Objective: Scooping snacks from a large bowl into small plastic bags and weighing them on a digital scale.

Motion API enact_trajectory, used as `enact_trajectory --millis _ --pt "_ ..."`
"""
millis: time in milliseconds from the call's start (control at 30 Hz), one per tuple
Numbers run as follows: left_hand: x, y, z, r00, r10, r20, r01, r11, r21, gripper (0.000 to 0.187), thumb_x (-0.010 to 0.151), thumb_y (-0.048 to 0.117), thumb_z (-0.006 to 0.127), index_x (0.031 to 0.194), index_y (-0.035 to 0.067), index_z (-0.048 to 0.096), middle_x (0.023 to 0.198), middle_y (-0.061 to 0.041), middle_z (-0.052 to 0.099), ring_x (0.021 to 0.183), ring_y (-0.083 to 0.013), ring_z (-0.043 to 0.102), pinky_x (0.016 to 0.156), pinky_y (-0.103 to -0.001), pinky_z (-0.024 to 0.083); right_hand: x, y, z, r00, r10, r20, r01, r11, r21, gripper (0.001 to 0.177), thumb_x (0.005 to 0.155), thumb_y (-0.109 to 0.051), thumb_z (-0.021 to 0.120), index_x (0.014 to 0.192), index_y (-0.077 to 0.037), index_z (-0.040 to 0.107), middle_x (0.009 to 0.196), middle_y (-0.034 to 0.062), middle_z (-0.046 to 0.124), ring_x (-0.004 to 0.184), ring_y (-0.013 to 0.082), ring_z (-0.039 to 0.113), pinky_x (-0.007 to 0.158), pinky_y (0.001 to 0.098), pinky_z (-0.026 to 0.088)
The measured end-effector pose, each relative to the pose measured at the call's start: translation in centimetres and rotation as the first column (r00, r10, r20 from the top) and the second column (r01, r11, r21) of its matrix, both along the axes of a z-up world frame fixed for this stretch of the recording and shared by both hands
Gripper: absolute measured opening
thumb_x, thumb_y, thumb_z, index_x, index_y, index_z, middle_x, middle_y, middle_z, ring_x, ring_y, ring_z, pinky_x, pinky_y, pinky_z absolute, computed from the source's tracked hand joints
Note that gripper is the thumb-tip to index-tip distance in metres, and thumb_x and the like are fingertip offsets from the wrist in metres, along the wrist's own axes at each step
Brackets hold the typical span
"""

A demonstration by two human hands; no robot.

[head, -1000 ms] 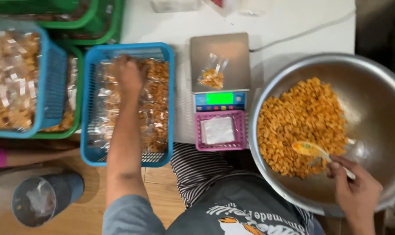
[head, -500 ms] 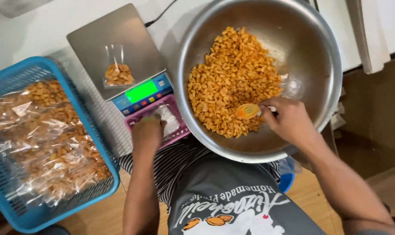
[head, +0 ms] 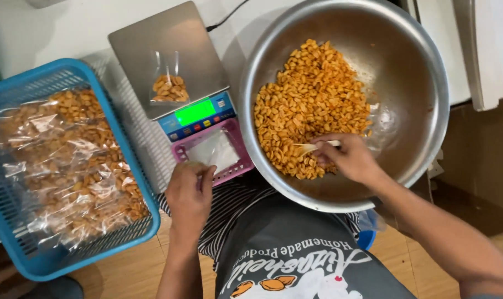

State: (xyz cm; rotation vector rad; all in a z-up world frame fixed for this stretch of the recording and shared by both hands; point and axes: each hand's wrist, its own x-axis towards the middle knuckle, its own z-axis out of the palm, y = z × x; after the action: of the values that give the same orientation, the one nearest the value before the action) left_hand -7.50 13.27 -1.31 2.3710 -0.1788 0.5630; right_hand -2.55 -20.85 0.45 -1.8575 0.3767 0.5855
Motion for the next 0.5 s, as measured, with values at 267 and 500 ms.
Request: enact_trajectory --millis 267,500 --pt "3.6 -3.3 3.6 0.963 -0.217 0.16 0.245 0.952 -0.185 0.008 0.089 -0.004 0.074 0.089 0.004 0.072 0.084 -0.009 0.063 0.086 -0.034 0.07 0.084 -0.044 0.059 -1.5 -4.0 2.2 0.967 -0.195 0.166 0.166 0.971 0.174 0.019 0.1 -0.002 0.063 0.111 0.011 0.071 0.08 0.0254 0.069 0.062 0.022 0.068 0.061 0.0369 0.065" --pt "6.5 -8.5 6.0 0.904 -0.427 -0.009 0.366 0.785 -0.5 0.013 0.092 0.0 0.072 0.099 0.006 0.081 0.092 -0.008 0.072 0.09 -0.0283 0.074 0.085 -0.041 0.06 -3.1 -6.1 3.8 0.915 -0.298 0.273 0.263 0.952 0.156 0.018 0.101 -0.002 0.062 0.109 0.01 0.073 0.074 0.0239 0.067 0.054 0.0222 0.064 0.055 0.0367 0.062"
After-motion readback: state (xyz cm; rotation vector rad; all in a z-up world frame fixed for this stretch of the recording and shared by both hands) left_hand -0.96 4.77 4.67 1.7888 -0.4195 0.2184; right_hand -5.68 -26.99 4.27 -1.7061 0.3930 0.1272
